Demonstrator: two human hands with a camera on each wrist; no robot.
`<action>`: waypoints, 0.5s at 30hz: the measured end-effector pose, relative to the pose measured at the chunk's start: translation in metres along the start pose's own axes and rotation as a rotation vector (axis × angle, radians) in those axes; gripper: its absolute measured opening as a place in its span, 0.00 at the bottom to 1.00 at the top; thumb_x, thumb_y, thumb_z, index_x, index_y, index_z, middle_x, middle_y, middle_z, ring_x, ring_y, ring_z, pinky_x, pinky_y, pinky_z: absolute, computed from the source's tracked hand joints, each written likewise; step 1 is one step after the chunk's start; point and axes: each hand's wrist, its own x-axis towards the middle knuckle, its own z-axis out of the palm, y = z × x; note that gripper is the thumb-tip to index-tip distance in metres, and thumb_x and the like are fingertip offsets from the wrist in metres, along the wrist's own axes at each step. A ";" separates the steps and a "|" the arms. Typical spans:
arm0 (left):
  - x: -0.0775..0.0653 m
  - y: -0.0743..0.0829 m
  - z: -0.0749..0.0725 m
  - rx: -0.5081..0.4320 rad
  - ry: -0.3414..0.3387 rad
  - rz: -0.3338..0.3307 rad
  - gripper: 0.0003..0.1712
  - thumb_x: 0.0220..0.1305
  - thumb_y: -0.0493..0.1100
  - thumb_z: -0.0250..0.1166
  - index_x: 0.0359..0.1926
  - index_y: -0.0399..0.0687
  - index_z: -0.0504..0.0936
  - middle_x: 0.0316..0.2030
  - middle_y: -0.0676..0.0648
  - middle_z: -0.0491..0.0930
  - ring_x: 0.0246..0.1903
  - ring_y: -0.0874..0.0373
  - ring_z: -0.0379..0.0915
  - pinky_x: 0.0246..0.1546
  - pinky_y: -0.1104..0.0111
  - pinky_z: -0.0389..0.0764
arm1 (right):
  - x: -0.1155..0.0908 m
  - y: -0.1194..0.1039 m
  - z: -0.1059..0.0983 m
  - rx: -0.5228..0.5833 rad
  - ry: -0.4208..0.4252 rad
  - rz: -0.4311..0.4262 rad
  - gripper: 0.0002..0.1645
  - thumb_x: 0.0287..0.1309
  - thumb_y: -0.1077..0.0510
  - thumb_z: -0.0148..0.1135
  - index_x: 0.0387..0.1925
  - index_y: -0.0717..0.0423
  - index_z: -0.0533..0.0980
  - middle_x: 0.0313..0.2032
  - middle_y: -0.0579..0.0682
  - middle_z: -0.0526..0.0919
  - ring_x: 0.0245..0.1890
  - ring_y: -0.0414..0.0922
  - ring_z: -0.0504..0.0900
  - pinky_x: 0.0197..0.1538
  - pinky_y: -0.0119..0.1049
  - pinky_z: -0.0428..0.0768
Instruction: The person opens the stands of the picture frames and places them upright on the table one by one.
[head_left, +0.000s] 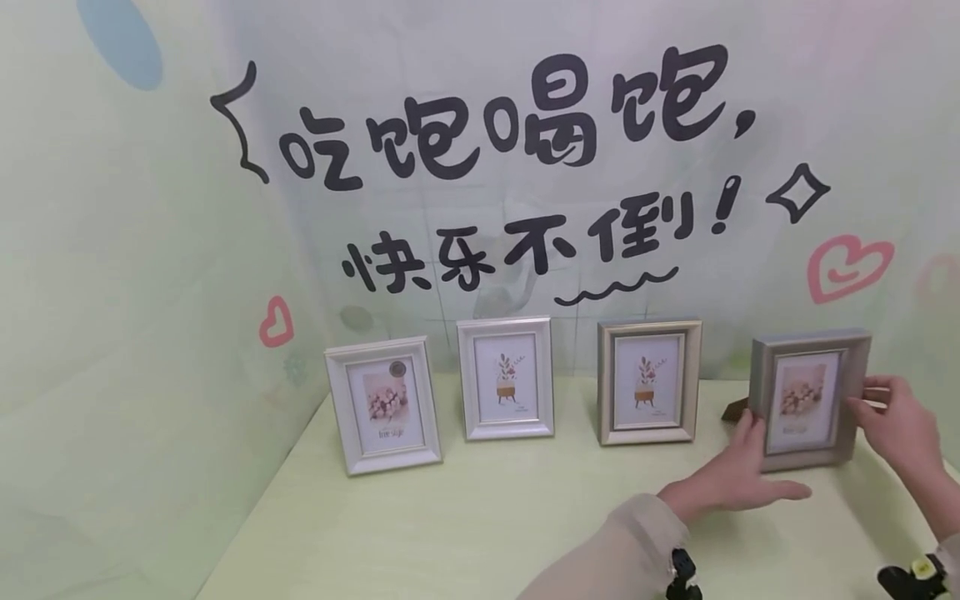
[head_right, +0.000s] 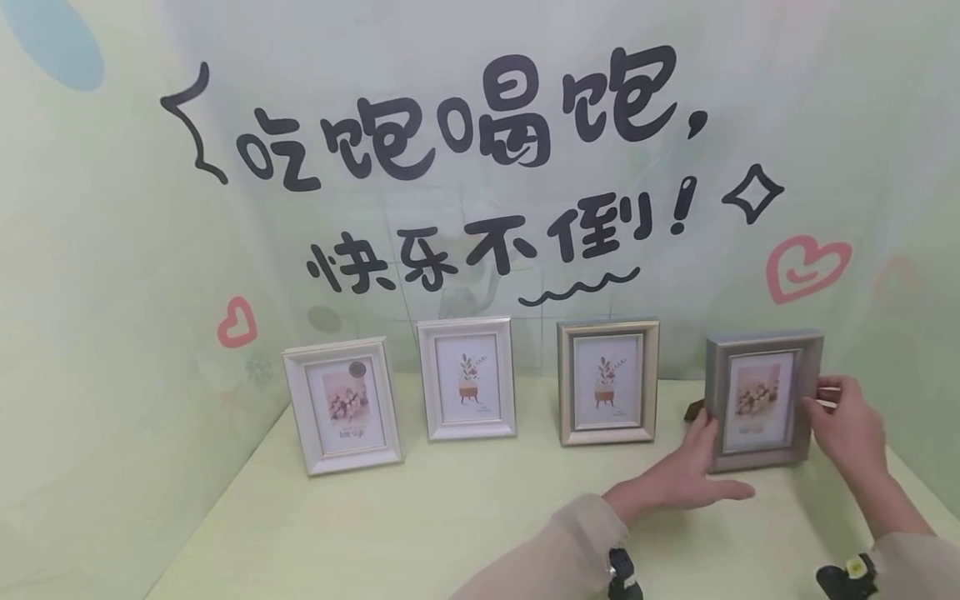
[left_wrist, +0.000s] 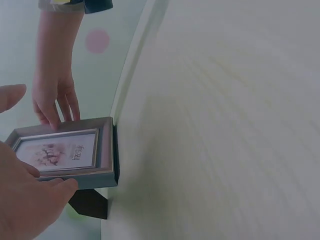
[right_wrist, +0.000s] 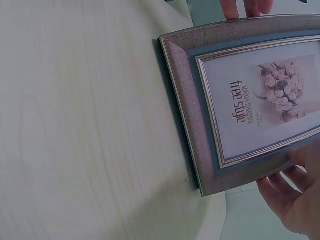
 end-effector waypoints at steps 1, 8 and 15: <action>-0.001 0.003 0.002 0.000 -0.006 -0.009 0.54 0.65 0.55 0.65 0.79 0.62 0.39 0.80 0.53 0.34 0.78 0.62 0.38 0.68 0.71 0.66 | 0.000 0.000 0.000 -0.019 0.001 0.000 0.26 0.69 0.63 0.51 0.59 0.80 0.58 0.54 0.83 0.70 0.32 0.46 0.86 0.24 0.24 0.73; -0.005 0.017 0.009 0.061 0.039 0.049 0.53 0.63 0.55 0.67 0.79 0.63 0.43 0.79 0.53 0.40 0.79 0.58 0.38 0.69 0.70 0.64 | 0.002 0.000 -0.005 -0.118 -0.026 -0.051 0.25 0.67 0.64 0.51 0.57 0.79 0.59 0.52 0.83 0.71 0.49 0.78 0.73 0.39 0.60 0.73; -0.006 0.026 0.015 0.048 0.059 -0.072 0.54 0.62 0.59 0.66 0.79 0.64 0.42 0.79 0.50 0.39 0.75 0.61 0.49 0.60 0.74 0.72 | 0.001 -0.005 -0.013 -0.201 -0.089 -0.061 0.24 0.63 0.65 0.52 0.53 0.79 0.58 0.48 0.82 0.72 0.42 0.78 0.73 0.35 0.60 0.72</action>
